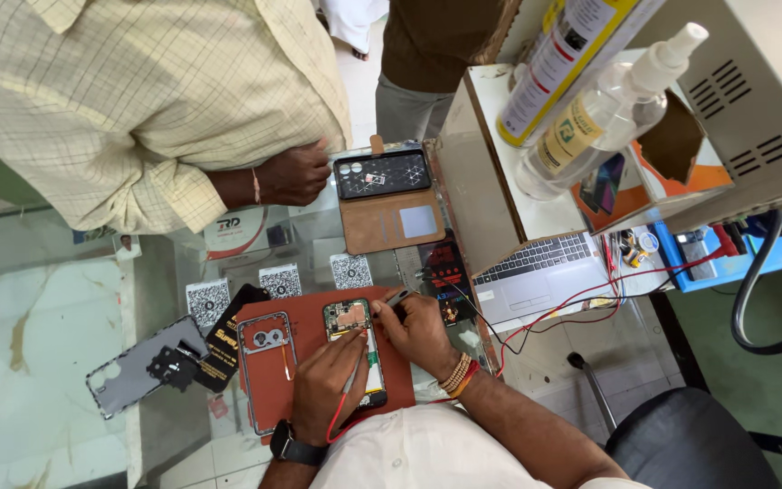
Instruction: The person works at a glass counter on a disassembled smartphone lying on a red mat. They hold the phone frame aside, then use multimeter test probes to touch points on the exposed motherboard, repositioning the probes on different components while checking the connected meter.
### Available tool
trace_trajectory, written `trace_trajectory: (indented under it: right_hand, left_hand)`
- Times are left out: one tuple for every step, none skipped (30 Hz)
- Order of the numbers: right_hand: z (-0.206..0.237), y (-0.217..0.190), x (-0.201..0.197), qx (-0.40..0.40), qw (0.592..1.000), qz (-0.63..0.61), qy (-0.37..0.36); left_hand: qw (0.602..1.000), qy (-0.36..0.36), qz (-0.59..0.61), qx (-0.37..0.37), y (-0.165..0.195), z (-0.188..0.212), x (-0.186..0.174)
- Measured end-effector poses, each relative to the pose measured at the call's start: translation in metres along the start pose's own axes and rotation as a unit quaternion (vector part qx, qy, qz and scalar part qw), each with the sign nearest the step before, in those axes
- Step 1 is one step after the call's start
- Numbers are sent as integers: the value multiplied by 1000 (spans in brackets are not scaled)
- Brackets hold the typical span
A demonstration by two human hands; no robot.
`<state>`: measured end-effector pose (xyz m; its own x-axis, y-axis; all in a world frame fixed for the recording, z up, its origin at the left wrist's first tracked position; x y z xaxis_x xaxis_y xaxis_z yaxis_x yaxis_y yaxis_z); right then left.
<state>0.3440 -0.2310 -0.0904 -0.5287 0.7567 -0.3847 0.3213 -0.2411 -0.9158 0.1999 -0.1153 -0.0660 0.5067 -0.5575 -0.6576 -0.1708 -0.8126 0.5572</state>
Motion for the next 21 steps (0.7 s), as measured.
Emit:
trace_trajectory:
  right_hand:
    - [0, 0, 0, -9, 1000, 2, 1]
    - [0, 0, 0, 0, 1000, 5, -2]
    - [0, -1, 0, 8, 1000, 7, -5]
    - [0, -1, 1, 17, 1000, 9, -7]
    - [0, -1, 1, 13, 1000, 10, -7]
    - [0, -1, 1, 7, 1000, 12, -6]
    - [0, -1, 1, 3, 1000, 13, -6]
    - [-1, -1, 1, 14, 1000, 12, -9]
    - [0, -1, 2, 25, 1000, 11, -13]
    - [-1, -1, 2, 36, 999, 10, -17]
    - [-1, -1, 2, 27, 999, 10, -14]
    - [-1, -1, 2, 18, 1000, 11, -11]
    - [-1, -1, 2, 9, 1000, 12, -8]
    - [-1, -1, 2, 11, 1000, 9, -8]
    - [-1, -1, 2, 14, 1000, 7, -9]
    - [0, 0, 2, 17, 1000, 4, -9]
    - [-1, 0, 2, 13, 1000, 7, -9]
    - [0, 0, 2, 10, 1000, 10, -10]
    - [0, 1, 2, 7, 1000, 13, -10]
    - [-1, 1, 1, 7, 1000, 12, -9]
    - [0, 2, 2, 8, 1000, 12, -8]
  left_hand:
    - [1000, 1, -2, 0, 0, 0, 0]
    - [1000, 2, -4, 1, -1, 1, 0]
    - [1000, 2, -7, 2, -1, 1, 0]
    - [1000, 4, -5, 2, -1, 2, 0]
    - [1000, 7, -4, 3, -1, 2, 0]
    - [1000, 10, -2, 5, -1, 2, 0]
    - [1000, 12, -1, 6, -2, 2, 0]
    - [1000, 14, -1, 7, -2, 2, -1]
    - [1000, 16, 0, 7, -2, 2, -1]
    - [1000, 15, 0, 6, -2, 2, -1]
    - [1000, 14, 0, 6, -2, 1, -1]
    - [1000, 13, 0, 6, -2, 1, -1]
    - [1000, 13, -1, 7, -2, 1, -1]
    - [1000, 13, -2, 7, -3, 1, -1]
    - [1000, 12, -2, 7, -2, 1, -1]
    - [1000, 11, -4, 8, -2, 1, -1]
    - [1000, 12, -6, 9, -2, 0, -1]
    - [1000, 12, -8, 10, -2, 0, 0]
    - [1000, 11, -8, 10, -2, 0, 0]
    - [1000, 11, -9, 9, -2, 0, 0]
    - [1000, 10, -10, 9, -2, 0, 0]
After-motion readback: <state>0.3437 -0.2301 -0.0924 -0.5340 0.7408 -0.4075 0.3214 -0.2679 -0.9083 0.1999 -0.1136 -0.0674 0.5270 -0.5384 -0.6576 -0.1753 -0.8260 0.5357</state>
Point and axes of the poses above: each hand's wrist, its own z-axis away from the middle knuckle, its own x-axis out of the palm, y = z × x, the point moved 1 cm from there along -z, towards the middle knuckle, and after that the axes turned 8 degrees about x, right-handed, at the moved point
